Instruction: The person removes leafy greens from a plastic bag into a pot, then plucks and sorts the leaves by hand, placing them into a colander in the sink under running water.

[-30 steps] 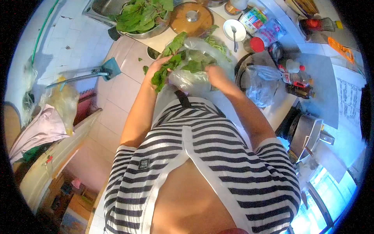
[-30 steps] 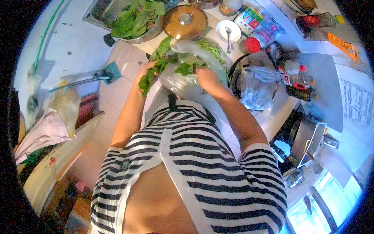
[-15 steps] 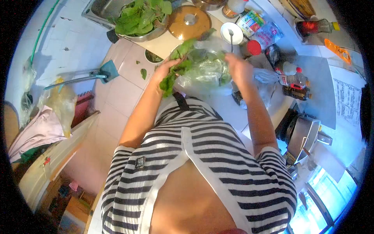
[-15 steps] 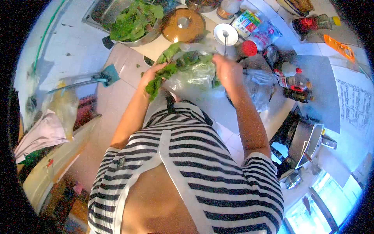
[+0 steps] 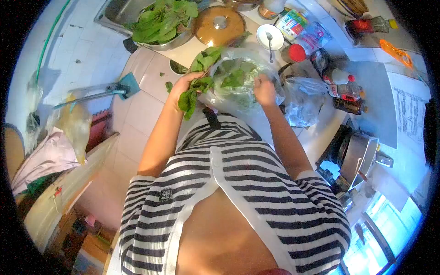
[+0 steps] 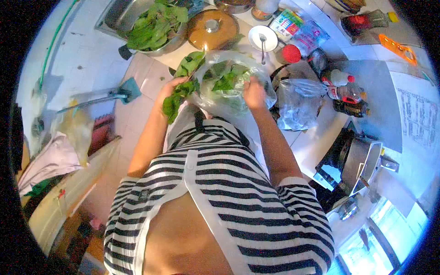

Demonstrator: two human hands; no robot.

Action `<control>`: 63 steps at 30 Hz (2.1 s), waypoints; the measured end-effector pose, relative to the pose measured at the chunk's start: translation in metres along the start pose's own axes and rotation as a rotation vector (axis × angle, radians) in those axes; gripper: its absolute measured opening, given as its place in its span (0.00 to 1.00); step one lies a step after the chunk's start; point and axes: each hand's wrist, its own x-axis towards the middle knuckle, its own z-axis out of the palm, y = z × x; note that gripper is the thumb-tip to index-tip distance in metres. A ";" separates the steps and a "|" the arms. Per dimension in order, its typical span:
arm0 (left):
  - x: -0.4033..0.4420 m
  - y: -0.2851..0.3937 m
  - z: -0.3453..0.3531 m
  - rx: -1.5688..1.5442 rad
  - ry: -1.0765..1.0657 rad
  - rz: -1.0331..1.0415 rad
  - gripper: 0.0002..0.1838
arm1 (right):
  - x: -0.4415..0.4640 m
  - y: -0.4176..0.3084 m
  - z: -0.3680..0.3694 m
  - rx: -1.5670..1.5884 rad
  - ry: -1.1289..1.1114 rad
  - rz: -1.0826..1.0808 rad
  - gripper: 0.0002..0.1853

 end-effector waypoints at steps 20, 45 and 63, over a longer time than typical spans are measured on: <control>0.037 -0.017 0.015 -0.178 -0.108 -0.110 0.11 | 0.014 -0.058 0.005 -0.264 -0.128 -0.465 0.14; 0.022 0.026 -0.035 -0.137 -0.214 0.175 0.14 | 0.011 -0.004 -0.027 0.276 -0.260 -0.267 0.15; 0.046 0.019 -0.036 0.092 0.006 -0.080 0.13 | 0.040 -0.051 0.009 -0.209 -0.303 -0.343 0.16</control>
